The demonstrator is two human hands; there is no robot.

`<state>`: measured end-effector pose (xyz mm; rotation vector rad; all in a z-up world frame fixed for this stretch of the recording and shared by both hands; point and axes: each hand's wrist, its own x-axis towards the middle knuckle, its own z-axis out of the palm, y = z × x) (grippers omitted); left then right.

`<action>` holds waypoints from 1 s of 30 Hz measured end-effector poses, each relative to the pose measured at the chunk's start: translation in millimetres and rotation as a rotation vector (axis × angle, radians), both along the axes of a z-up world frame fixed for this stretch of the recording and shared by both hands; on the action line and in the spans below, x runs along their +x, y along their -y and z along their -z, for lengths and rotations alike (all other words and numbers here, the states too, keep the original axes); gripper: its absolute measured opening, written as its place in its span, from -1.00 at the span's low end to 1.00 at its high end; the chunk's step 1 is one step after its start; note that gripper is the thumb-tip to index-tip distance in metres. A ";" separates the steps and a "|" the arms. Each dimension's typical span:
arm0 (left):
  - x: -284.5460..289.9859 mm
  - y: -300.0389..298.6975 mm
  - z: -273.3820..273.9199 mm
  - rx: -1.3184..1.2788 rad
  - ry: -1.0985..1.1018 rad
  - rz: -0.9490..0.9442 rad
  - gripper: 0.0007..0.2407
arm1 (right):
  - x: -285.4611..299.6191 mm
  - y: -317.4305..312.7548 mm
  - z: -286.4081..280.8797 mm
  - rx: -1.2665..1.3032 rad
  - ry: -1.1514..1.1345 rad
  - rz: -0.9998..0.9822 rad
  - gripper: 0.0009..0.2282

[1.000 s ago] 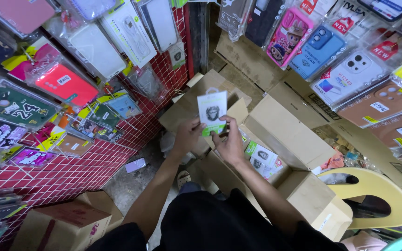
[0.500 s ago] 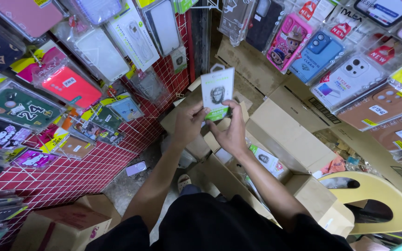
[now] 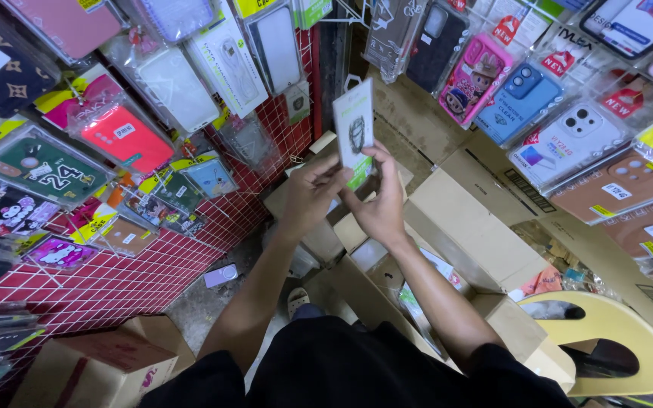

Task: The person takes small retail-packaged phone accessories out of a cardboard shipping box, turns each package over, and hangs them on the wall display rack of phone cases and accessories. They continue removing packaged items from the box and placing them onto the display hooks.

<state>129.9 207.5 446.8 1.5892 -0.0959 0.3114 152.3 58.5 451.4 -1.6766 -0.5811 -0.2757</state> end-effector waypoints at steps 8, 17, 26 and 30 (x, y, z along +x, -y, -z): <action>10.7 0.6 -12.8 -0.200 0.116 0.121 -0.52 | 22.5 18.5 9.1 0.570 -0.499 -0.629 -0.54; 4.5 10.5 -27.6 -0.046 0.212 -0.029 -0.52 | 26.6 27.8 13.1 1.045 -0.880 -0.965 -0.45; 3.8 5.1 -38.0 0.165 0.242 -0.093 -0.56 | 24.6 30.7 10.4 0.984 -0.858 -0.984 -0.46; 7.5 -2.3 -40.2 0.239 0.078 -0.003 -0.52 | 22.8 22.3 -3.9 0.778 -0.751 -0.904 -0.49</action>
